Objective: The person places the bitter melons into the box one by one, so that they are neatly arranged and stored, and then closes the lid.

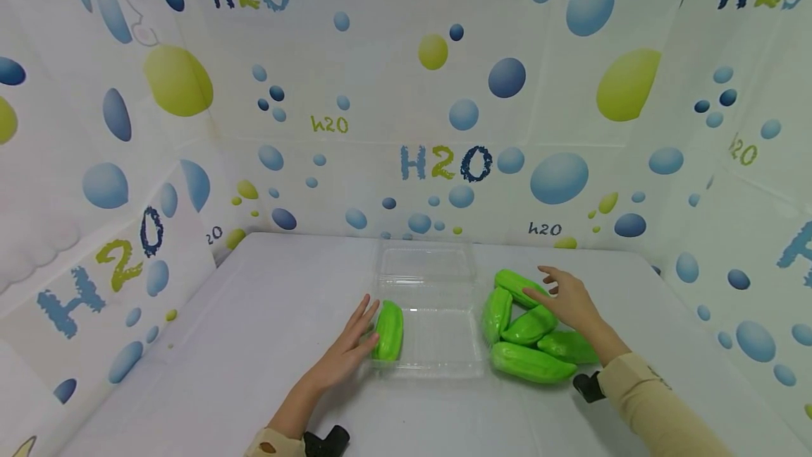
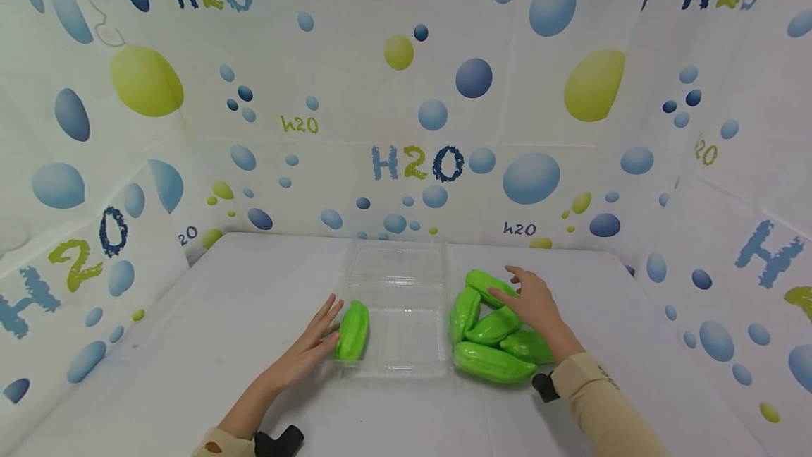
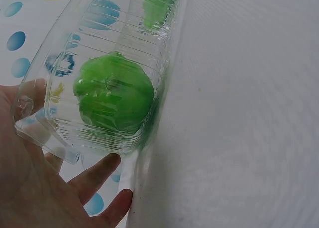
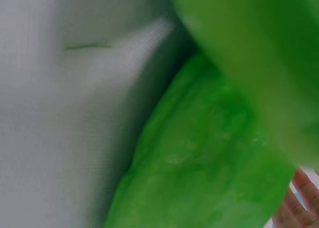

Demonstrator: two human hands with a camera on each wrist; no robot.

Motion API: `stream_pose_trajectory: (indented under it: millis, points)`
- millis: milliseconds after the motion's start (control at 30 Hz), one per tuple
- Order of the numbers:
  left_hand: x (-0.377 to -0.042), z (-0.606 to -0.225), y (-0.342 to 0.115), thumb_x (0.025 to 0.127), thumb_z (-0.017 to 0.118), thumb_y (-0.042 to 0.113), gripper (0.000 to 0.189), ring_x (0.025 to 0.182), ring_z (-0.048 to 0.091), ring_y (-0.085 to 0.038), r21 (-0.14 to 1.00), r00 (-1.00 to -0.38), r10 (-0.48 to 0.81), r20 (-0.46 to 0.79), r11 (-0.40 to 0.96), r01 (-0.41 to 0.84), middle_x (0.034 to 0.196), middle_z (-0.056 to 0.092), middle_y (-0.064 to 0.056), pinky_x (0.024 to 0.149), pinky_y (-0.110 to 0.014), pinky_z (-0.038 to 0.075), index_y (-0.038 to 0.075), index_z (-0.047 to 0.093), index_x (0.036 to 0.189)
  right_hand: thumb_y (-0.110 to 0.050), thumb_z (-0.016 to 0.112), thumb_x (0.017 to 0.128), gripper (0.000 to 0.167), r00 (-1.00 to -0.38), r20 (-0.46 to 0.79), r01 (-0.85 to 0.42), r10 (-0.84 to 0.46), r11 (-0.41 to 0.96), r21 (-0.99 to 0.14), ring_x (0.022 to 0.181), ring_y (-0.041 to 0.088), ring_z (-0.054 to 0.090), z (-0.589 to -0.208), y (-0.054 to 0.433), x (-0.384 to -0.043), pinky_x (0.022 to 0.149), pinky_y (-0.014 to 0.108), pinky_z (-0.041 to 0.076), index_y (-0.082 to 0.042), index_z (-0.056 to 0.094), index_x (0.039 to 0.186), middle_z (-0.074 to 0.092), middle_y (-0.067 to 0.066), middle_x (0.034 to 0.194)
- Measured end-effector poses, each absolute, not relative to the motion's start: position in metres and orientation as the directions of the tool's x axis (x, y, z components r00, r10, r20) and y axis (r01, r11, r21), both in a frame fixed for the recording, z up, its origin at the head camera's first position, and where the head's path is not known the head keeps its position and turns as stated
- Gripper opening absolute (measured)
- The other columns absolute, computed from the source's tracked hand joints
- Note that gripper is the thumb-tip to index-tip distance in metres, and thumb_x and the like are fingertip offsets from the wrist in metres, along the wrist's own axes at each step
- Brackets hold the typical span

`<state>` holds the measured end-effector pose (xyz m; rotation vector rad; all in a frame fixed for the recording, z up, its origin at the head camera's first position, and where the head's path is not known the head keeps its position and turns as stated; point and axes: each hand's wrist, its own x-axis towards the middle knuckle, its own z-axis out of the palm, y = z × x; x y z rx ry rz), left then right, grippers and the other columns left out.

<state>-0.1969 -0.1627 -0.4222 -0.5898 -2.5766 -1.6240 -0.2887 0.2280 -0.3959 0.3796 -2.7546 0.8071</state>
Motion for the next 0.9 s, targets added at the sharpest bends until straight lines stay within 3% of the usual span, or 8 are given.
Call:
stream_pose_trajectory:
  millis: [233,533,900]
  points:
    - [-0.196,-0.419,-0.163,0.095,0.045,0.008,0.055,0.132,0.021,-0.042,0.86,-0.926,0.304,0.224,0.385,0.335,0.151,0.004,-0.019,0.1,-0.061,0.023,0.001,0.022,0.144,-0.04,0.063,0.085,0.068,-0.939,0.3,-0.302,-0.168,0.82,-0.486,0.094,0.041,0.058,-0.402,0.231,-0.292,0.076,0.049,0.048,0.007,0.044,0.13,0.054,0.029,0.116]
    - [-0.211,-0.445,-0.171,0.096,0.047,0.021,0.057,0.134,0.021,-0.036,0.852,-0.919,0.317,0.234,0.388,0.351,0.153,0.003,-0.011,0.1,-0.06,0.022,0.014,0.021,0.146,-0.037,0.064,0.085,0.065,-0.945,0.287,-0.286,-0.159,0.83,-0.479,0.093,0.04,0.059,-0.407,0.234,-0.296,0.075,0.049,0.049,0.008,0.045,0.128,0.056,0.029,0.112]
    - [-0.212,-0.445,-0.171,0.096,0.048,0.019,0.057,0.13,0.028,-0.04,0.862,-0.916,0.321,0.238,0.364,0.352,0.153,0.002,-0.012,0.1,-0.061,0.022,0.011,0.022,0.146,-0.041,0.064,0.084,0.067,-0.961,0.235,-0.244,-0.148,0.851,-0.464,0.099,0.042,0.055,-0.413,0.236,-0.299,0.078,0.052,0.046,0.009,0.047,0.126,0.057,0.031,0.109]
